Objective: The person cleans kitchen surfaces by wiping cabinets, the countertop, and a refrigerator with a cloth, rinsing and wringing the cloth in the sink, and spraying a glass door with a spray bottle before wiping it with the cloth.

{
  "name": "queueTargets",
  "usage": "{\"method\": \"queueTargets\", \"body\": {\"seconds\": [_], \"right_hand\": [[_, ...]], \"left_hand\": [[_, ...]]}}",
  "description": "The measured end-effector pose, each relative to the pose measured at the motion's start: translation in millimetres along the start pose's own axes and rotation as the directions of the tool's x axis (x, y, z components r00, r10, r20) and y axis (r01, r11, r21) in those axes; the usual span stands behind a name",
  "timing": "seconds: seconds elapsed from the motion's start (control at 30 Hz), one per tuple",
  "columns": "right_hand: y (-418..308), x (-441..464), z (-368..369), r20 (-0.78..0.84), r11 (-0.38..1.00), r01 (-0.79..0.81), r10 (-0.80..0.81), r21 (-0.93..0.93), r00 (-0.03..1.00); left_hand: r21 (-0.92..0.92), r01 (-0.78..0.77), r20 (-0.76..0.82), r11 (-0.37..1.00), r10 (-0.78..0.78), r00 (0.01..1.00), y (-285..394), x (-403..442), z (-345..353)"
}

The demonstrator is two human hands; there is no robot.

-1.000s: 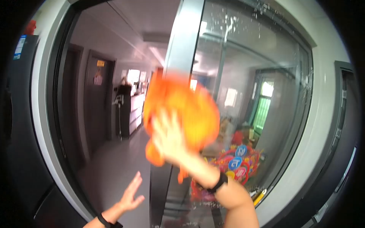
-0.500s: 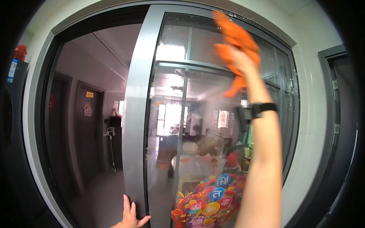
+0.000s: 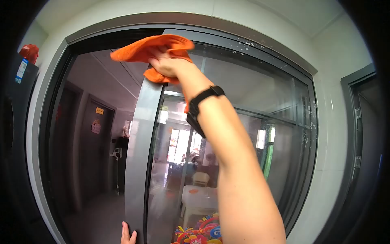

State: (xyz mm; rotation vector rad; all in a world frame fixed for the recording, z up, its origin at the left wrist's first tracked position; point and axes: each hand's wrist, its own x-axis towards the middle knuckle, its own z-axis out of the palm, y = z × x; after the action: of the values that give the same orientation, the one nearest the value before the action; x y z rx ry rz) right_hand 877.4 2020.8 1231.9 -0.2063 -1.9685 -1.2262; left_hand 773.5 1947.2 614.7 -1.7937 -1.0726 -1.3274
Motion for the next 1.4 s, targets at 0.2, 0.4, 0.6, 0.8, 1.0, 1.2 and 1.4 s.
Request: {"method": "queueTargets", "body": {"seconds": [0.2,0.4,0.6,0.8,1.0,1.2,1.4], "right_hand": [[32,-8,-71,0.102,0.908,-0.391,0.379,0.149,0.92],[187,-116,-110,-0.156,0.761,-0.272,0.437,0.589,0.886],[348,-279,-180,-0.353,0.616,-0.767,0.688,-0.178,0.634],[303,-202,-139,-0.213,0.503,-0.665,0.686,-0.553,0.696],[85,-36,-64,0.173,0.931,-0.344,0.362,-0.124,0.916],[101,-49,-61,0.23,0.93,-0.361,0.366,-0.067,0.902],[225,-160,-127,0.154,0.87,-0.472,0.49,-0.14,0.858]], "left_hand": [[0.093,-0.021,0.025,0.995,0.018,1.0,0,2,-3],[0.109,0.03,0.049,0.994,-0.036,0.998,-4,-11,8],[0.109,0.008,0.042,0.994,-0.013,0.999,-11,-16,18],[0.042,0.028,0.032,0.999,-0.03,0.999,-1,-1,15],[-0.045,0.018,0.021,0.999,-0.017,1.0,-4,-5,13],[0.026,0.13,0.034,0.991,-0.131,0.991,4,-8,11],[0.113,0.311,0.055,0.944,-0.318,0.946,25,0,7]]}}
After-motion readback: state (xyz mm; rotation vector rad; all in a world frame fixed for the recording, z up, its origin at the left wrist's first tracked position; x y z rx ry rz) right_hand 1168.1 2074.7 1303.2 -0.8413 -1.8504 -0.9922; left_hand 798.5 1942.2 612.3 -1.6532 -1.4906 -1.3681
